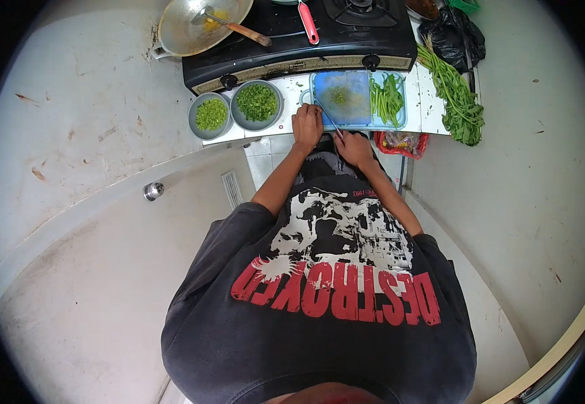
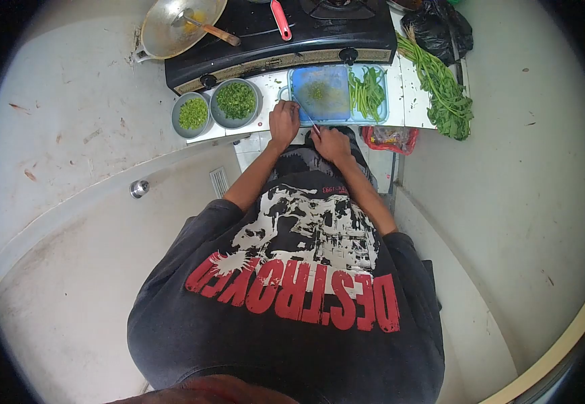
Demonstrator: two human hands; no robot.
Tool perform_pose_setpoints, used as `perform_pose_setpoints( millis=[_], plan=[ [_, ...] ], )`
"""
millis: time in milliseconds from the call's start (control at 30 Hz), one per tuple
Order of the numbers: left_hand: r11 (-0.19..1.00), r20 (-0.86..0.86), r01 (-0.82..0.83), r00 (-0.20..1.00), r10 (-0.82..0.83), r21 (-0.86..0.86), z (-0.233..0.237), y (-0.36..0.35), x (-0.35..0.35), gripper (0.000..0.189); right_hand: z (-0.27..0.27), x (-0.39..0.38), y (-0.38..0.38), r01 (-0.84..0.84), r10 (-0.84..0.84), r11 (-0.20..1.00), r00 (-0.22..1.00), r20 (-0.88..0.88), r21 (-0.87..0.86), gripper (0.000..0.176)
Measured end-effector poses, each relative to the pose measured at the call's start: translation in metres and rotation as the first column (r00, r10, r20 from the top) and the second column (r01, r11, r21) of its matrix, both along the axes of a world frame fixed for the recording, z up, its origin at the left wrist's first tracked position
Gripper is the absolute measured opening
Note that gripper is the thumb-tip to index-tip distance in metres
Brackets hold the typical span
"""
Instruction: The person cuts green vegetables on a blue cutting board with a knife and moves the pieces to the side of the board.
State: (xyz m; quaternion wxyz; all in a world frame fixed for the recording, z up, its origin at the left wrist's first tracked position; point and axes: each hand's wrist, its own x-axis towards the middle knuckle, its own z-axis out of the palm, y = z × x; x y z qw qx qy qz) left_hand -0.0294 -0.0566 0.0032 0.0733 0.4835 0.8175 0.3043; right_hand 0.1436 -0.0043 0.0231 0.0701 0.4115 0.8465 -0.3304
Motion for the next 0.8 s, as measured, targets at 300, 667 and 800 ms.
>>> perform_pose_setpoints(
  millis=[300, 667, 800],
  plan=[
    [1.0, 0.002, -0.02, 1.0, 0.02, 0.0, -0.002, 0.002, 0.0, 0.008, 0.009, -0.015, 0.004, 0.014, -0.014, 1.0, 0.999, 0.035, 0.011, 0.048],
    [0.982, 0.361, -0.179, 0.921, 0.143, 0.067, -0.01, 0.005, -0.002, 0.009, 0.009, -0.005, 0.002, 0.051, -0.051, 0.999, 0.998, 0.047, 0.001, 0.045],
    [0.978, 0.406, -0.202, 0.899, 0.166, 0.048, -0.017, 0.004, -0.003, 0.009, 0.003, -0.002, -0.001, 0.024, -0.024, 0.999, 1.0, -0.012, 0.029, 0.046]
  ],
)
